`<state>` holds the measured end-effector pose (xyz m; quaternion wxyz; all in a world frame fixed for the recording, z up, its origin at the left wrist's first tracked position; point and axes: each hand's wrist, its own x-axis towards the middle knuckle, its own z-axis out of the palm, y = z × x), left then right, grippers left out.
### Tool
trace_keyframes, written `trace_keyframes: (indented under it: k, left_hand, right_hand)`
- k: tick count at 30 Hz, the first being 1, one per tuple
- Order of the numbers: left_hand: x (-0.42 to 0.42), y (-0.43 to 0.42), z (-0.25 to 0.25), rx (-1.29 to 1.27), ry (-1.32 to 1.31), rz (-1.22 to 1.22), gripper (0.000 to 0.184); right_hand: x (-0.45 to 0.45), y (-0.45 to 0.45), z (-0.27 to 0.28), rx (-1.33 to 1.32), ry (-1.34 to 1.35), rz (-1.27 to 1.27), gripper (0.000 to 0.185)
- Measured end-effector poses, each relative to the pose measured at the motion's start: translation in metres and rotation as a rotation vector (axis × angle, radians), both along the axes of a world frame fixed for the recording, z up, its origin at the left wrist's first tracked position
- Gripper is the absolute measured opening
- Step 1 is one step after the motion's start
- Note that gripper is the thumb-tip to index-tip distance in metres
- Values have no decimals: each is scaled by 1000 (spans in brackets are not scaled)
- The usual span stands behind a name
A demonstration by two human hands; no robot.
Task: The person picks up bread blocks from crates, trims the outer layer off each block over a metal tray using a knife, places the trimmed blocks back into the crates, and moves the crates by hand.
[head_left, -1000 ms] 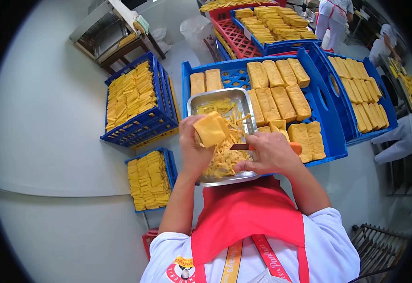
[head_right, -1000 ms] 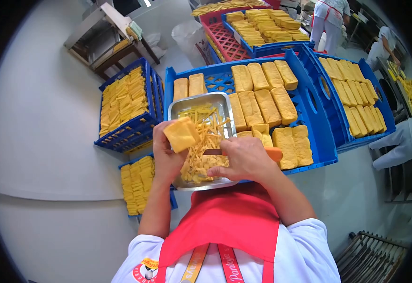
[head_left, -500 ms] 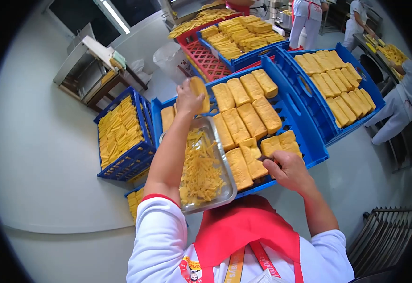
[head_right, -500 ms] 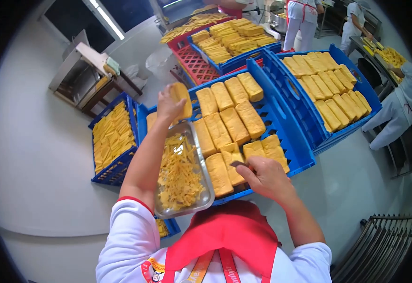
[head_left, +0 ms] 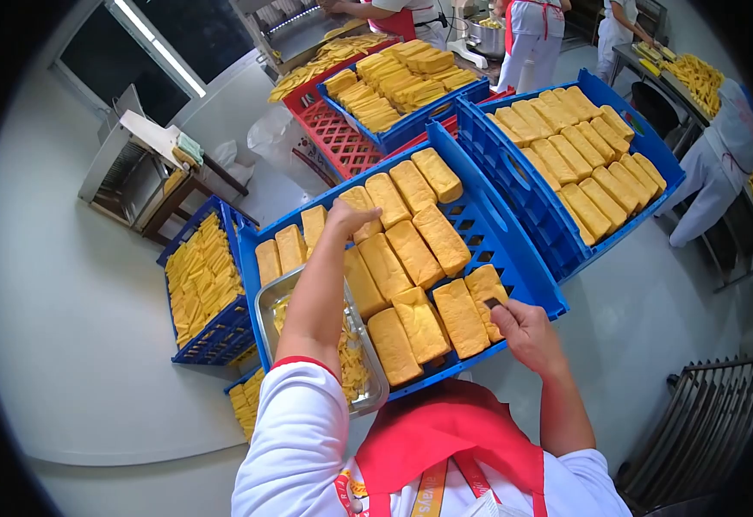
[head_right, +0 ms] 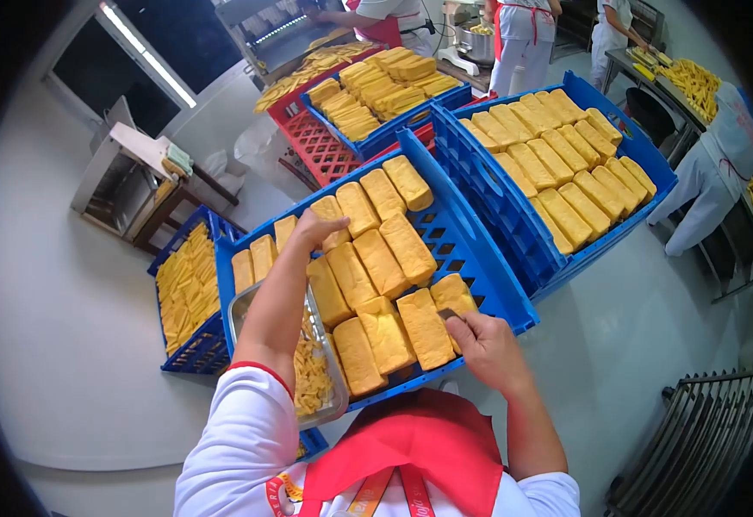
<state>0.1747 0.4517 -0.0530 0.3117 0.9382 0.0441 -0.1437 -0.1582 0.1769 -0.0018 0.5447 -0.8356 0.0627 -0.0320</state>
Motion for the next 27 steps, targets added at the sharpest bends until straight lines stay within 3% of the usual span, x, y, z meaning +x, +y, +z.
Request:
trace_keyframes:
  k: [1, 2, 5, 8, 11, 12, 15, 18, 20, 22, 23, 25, 27]
  left_hand:
    - [0, 4, 1, -220, 121, -4, 81]
    - [-1, 4, -1, -314, 148, 125, 56]
    - [21, 29, -20, -234, 291, 138, 44]
    - [-7, 14, 17, -250, 290, 197, 37]
    - [-12, 5, 11, -470, 158, 203, 37]
    - [23, 16, -30, -368, 206, 176, 37]
    - [35, 17, -58, -372, 127, 201, 53]
    - [18, 7, -30, -540, 198, 199, 59]
    - [13, 0, -25, -648, 238, 182, 60]
    - [-4, -12, -14, -646, -198, 434, 62]
    - [-11, -8, -5, -638, -198, 435, 62]
    - [-20, 7, 16, -808, -442, 73, 62]
    - [-43, 22, 28, -768, -515, -36, 63]
  right_hand:
    - [5, 1, -2, 2, -1, -3, 38]
    - [12, 1, -2, 36, 19, -33, 38]
    - [35, 2, -2, 111, 54, -27, 39]
    - [59, 13, -3, 179, 104, 65, 40]
    - [74, 35, 8, 197, 123, 138, 40]
    - [77, 43, 10, 227, 129, 139, 43]
    - [89, 57, 4, 236, 150, 156, 42]
    - [97, 57, -8, 176, 325, 174, 35]
    - [98, 55, -10, 117, 302, 141, 35]
    - [94, 50, -9, 71, 283, 105, 34]
    - [90, 45, -3, 136, 241, 45, 34]
    - [89, 35, 2, 216, 188, -9, 34]
    - [89, 29, 2, 129, 180, 48, 40]
